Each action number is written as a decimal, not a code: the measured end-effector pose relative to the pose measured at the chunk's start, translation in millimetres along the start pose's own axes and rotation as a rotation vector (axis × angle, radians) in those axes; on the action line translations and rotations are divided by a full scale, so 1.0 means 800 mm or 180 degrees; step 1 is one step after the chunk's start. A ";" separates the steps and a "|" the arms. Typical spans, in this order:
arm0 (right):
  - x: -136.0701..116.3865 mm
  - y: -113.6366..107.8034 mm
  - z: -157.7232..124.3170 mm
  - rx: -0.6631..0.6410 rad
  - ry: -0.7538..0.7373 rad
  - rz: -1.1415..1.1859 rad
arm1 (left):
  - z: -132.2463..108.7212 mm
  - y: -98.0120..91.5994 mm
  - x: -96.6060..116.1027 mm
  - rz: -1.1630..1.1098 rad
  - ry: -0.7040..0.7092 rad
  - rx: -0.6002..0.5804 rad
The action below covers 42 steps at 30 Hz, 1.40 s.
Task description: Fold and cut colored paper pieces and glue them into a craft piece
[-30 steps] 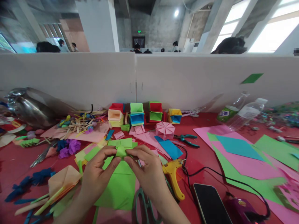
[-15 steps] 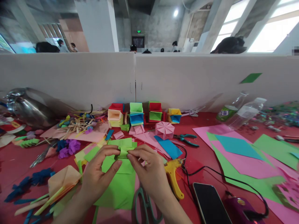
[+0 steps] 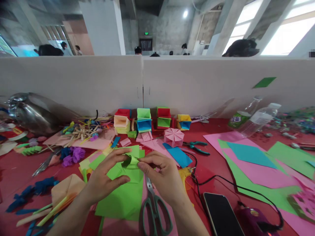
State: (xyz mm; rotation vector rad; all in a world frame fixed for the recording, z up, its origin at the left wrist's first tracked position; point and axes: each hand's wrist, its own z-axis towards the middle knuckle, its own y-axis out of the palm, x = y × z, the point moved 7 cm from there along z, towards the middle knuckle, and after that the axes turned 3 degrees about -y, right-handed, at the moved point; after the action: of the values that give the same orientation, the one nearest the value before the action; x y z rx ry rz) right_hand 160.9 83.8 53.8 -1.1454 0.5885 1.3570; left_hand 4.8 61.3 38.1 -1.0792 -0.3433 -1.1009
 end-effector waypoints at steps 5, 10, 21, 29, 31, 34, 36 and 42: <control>-0.019 -0.001 -0.004 0.0231 -0.0581 -0.0308 | -0.002 -0.001 -0.007 -0.0220 -0.0243 0.0264; -0.037 0.004 -0.010 0.0213 -0.1230 -0.0528 | -0.003 -0.002 -0.011 -0.0566 -0.0494 0.0332; -0.041 -0.001 -0.011 0.0233 -0.1544 -0.0632 | -0.006 0.007 -0.013 -0.1137 -0.0554 0.0061; -0.038 -0.001 -0.004 0.0279 -0.1400 -0.0320 | -0.002 0.004 -0.003 -0.1196 -0.0462 0.0120; -0.039 0.000 -0.004 0.0205 -0.1437 -0.0318 | -0.002 0.005 -0.002 -0.1310 -0.0500 0.0093; -0.041 -0.002 -0.006 0.0158 -0.1525 -0.0389 | -0.002 0.007 -0.003 -0.1452 -0.0569 0.0040; -0.042 -0.003 -0.008 0.0152 -0.1562 -0.0458 | -0.002 0.008 -0.004 -0.1477 -0.0615 0.0022; -0.039 0.001 -0.007 0.0132 -0.1522 -0.0622 | -0.001 0.008 -0.007 -0.1377 -0.0669 0.0049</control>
State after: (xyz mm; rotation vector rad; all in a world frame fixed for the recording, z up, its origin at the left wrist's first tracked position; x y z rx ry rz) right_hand 156.0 65.2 78.8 -0.7809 0.1533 1.3772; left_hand 7.7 63.8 30.2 -1.1391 -0.7783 -1.3637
